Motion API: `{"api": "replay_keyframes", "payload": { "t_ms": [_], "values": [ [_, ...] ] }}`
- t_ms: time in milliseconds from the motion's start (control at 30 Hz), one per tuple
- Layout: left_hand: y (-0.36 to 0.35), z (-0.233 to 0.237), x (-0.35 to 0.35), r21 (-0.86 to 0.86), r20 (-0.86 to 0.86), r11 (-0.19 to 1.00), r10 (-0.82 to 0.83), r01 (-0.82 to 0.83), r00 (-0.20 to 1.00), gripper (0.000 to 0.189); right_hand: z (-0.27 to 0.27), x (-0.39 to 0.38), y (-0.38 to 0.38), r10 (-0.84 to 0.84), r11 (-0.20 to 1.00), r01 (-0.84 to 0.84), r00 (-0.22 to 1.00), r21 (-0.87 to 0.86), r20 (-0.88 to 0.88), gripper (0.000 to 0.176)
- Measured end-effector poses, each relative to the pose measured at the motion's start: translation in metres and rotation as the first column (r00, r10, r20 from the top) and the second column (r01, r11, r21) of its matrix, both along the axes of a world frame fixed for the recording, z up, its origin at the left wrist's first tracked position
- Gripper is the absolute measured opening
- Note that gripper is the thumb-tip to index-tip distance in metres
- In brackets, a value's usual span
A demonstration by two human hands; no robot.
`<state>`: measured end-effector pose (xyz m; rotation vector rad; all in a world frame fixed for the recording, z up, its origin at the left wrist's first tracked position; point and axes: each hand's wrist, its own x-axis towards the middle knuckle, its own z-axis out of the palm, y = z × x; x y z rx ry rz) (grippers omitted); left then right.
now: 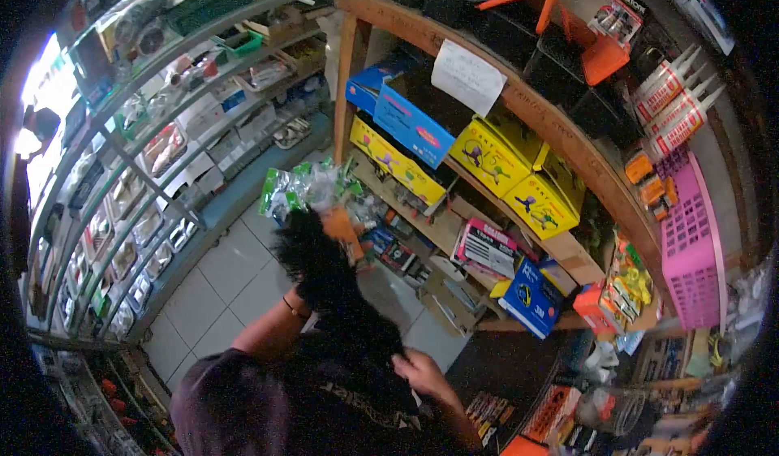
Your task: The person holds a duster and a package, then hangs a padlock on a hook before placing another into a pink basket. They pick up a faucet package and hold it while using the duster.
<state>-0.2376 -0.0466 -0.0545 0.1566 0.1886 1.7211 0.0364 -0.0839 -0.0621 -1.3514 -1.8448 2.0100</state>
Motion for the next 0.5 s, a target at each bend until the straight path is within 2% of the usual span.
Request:
{"api": "replay_keyframes", "payload": {
  "t_ms": [33,67,100,133,167,200,233,267,300,333,367,400,433,467,500],
  "values": [
    [0.001,0.007,-0.003,-0.015,-0.045,0.999,-0.033,0.032,0.998,0.058,0.010,-0.006,0.000,-0.060,0.997,0.059,0.998,-0.050,-0.020,0.031],
    [0.003,0.020,-0.008,-0.064,0.040,0.996,-0.055,0.058,0.998,0.060,0.024,-0.017,0.000,-0.071,0.997,0.071,0.997,-0.043,-0.006,0.031],
    [0.007,0.002,-0.017,-0.079,0.009,0.990,-0.121,0.121,0.993,0.064,0.040,-0.030,-0.002,-0.162,0.978,0.148,0.983,-0.148,-0.083,0.029],
    [0.011,-0.001,-0.024,0.118,0.043,0.973,-0.206,0.200,0.978,0.064,0.048,-0.039,-0.006,-0.261,0.941,0.216,0.953,-0.261,-0.152,0.026],
    [0.015,-0.002,-0.023,0.122,0.034,0.969,-0.220,0.214,0.975,0.064,0.041,-0.040,-0.009,-0.114,0.992,0.108,0.988,-0.057,-0.108,0.024],
    [0.021,-0.001,-0.018,0.126,0.020,0.964,-0.237,0.232,0.971,0.064,0.042,-0.041,-0.011,-0.130,0.991,0.125,0.986,-0.054,-0.105,0.024],
    [0.027,0.005,-0.011,0.003,-0.187,0.988,-0.153,0.156,0.970,0.061,0.042,-0.044,-0.012,-0.176,0.980,0.160,0.974,-0.115,-0.146,0.024],
    [0.025,0.022,-0.016,0.054,-0.087,0.966,-0.249,0.254,0.965,0.058,0.045,-0.051,-0.010,-0.220,0.967,0.187,0.957,-0.175,-0.191,0.025],
    [0.040,-0.003,-0.024,0.382,0.057,0.856,-0.399,0.349,0.915,0.060,0.052,-0.057,-0.011,-0.366,0.918,0.327,0.917,-0.226,-0.160,0.026],
    [0.056,-0.027,-0.033,0.673,0.140,0.654,-0.570,0.345,0.810,0.062,0.049,-0.058,-0.013,-0.375,0.916,0.335,0.911,-0.222,-0.173,0.026],
    [0.047,0.004,-0.030,0.272,0.021,0.919,-0.303,0.286,0.953,0.071,0.044,-0.055,-0.017,-0.353,0.935,0.344,0.930,-0.091,-0.102,0.027],
    [0.040,0.031,-0.027,0.271,0.010,0.913,-0.318,0.304,0.948,0.071,0.042,-0.054,-0.021,-0.341,0.939,0.341,0.940,0.040,-0.025,0.027],
    [0.034,0.055,-0.025,0.128,0.016,0.938,-0.326,0.321,0.945,0.072,0.064,-0.060,-0.026,-0.263,0.946,0.253,0.965,0.203,0.021,0.028],
    [0.035,0.068,-0.024,-0.016,0.019,0.943,-0.333,0.333,0.943,0.073,0.063,-0.057,-0.028,-0.283,0.938,0.275,0.959,0.210,0.008,0.028],
    [0.041,0.060,-0.021,0.062,0.011,0.956,-0.289,0.288,0.957,0.070,0.061,-0.050,-0.034,-0.387,0.919,0.386,0.922,0.079,0.002,0.028]
  ]
}}
